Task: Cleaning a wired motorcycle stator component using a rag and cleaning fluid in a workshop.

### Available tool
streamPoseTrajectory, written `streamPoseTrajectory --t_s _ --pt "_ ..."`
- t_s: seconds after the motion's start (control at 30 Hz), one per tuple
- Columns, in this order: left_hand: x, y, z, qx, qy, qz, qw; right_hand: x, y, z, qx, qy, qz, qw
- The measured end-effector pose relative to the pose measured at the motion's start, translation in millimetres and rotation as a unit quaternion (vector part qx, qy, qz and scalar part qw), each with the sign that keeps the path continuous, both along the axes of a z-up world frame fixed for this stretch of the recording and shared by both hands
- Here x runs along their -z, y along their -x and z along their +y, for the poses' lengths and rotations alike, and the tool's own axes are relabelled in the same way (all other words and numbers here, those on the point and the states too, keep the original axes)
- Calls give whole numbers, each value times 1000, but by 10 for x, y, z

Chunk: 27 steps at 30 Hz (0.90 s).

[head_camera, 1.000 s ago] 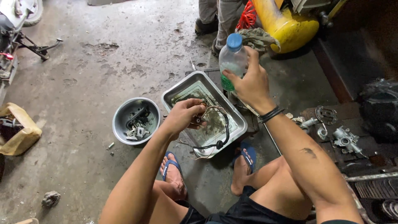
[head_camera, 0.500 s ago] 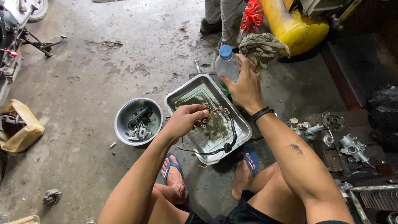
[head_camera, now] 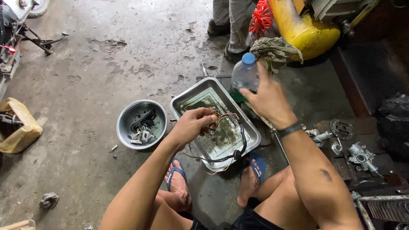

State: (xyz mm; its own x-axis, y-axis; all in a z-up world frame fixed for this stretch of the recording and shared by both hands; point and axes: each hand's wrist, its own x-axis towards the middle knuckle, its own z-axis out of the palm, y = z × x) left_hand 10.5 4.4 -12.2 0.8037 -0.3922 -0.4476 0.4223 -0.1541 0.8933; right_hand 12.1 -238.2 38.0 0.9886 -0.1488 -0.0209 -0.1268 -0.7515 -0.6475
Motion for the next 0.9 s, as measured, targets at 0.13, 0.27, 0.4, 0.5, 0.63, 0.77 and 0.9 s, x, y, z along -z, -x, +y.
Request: streamPoseTrajectory --t_s 0.13,0.27,0.4,0.5,0.63,0.77,0.9 --pt "-79 42 -14 -9 8 2 1000 -68 119 -187 25 66 -1 998" --pt "2 40 -45 -23 24 -3 999 -164 255 -113 -38 18 49 998" --pt "133 6 -33 -46 39 -14 998 -422 409 0 -169 -93 236 953" --pt "48 41 -35 -51 43 -18 998 -527 467 3 -207 -149 242 936" --pt "19 66 -19 -52 46 -18 997 -459 477 -116 -196 -220 247 923" --pt "-14 106 -3 -57 50 -19 997 -355 468 -197 -218 -266 241 908" --pt "-35 126 9 -59 38 -31 997 -310 453 -135 -194 -248 223 922"
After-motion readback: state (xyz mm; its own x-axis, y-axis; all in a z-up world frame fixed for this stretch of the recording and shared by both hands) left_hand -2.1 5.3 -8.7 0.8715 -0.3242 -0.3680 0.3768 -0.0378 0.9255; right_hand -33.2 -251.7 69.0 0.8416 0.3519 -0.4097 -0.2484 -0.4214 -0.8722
